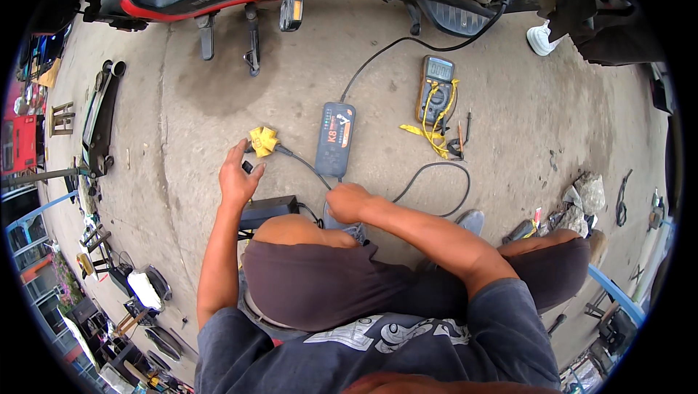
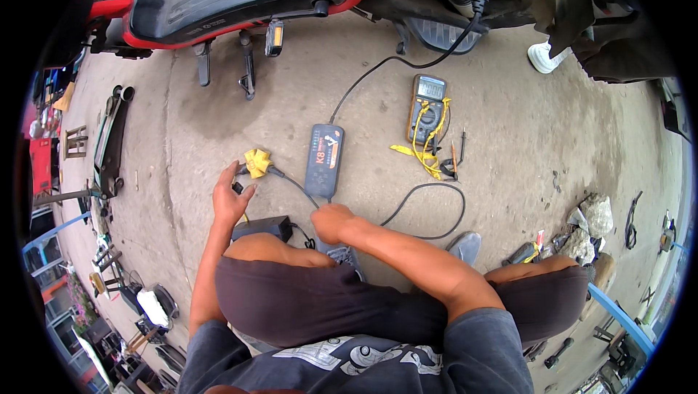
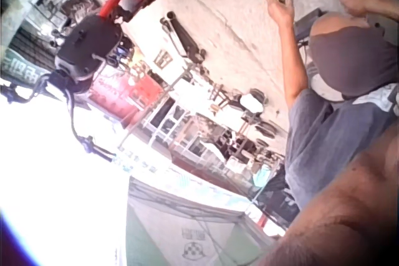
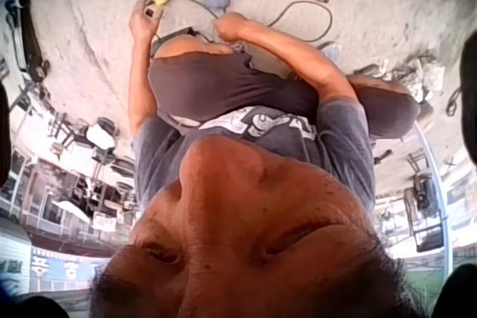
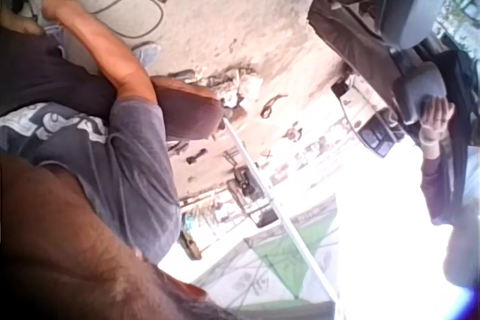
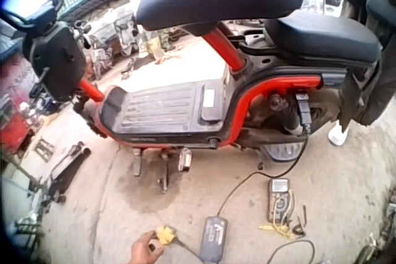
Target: The person sits on the floor and works on the rear electrical system of a red electric scooter. They connect and disconnect a battery charger and a multimeter to the scooter's wiring, handling the cables and connectors with both hands.
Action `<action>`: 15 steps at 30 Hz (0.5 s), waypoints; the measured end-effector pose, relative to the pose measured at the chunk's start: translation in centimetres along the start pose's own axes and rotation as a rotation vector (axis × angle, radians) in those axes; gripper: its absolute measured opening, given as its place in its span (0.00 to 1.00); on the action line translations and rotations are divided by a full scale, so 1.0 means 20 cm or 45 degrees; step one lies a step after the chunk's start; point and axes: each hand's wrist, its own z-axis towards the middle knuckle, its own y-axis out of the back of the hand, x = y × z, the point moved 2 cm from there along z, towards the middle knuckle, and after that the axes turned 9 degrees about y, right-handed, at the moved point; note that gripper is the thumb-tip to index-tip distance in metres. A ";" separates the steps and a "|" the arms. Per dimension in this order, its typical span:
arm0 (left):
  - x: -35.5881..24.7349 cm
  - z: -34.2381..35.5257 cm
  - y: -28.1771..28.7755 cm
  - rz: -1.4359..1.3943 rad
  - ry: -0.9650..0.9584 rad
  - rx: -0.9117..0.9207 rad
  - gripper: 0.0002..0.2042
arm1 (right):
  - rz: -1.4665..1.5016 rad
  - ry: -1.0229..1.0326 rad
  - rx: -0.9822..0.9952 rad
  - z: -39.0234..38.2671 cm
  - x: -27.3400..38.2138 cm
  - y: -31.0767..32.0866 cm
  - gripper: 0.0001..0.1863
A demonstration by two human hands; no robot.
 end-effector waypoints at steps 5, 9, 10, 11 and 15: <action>-0.05 -0.07 0.08 -0.115 0.043 -0.068 0.31 | -0.038 0.025 0.001 0.01 0.04 0.08 0.12; -0.16 -0.06 0.16 -0.225 0.052 -0.065 0.30 | 0.016 0.079 -0.114 0.01 0.05 0.10 0.14; -0.21 -0.04 0.18 -0.220 0.033 -0.060 0.30 | 0.009 0.061 -0.092 0.01 0.05 0.11 0.12; -0.26 -0.03 0.19 -0.219 0.020 -0.055 0.30 | -0.002 0.043 -0.064 -0.01 0.07 0.14 0.12; -0.45 0.06 0.25 -0.189 -0.119 -0.070 0.30 | -0.003 0.026 -0.057 -0.05 0.11 0.20 0.14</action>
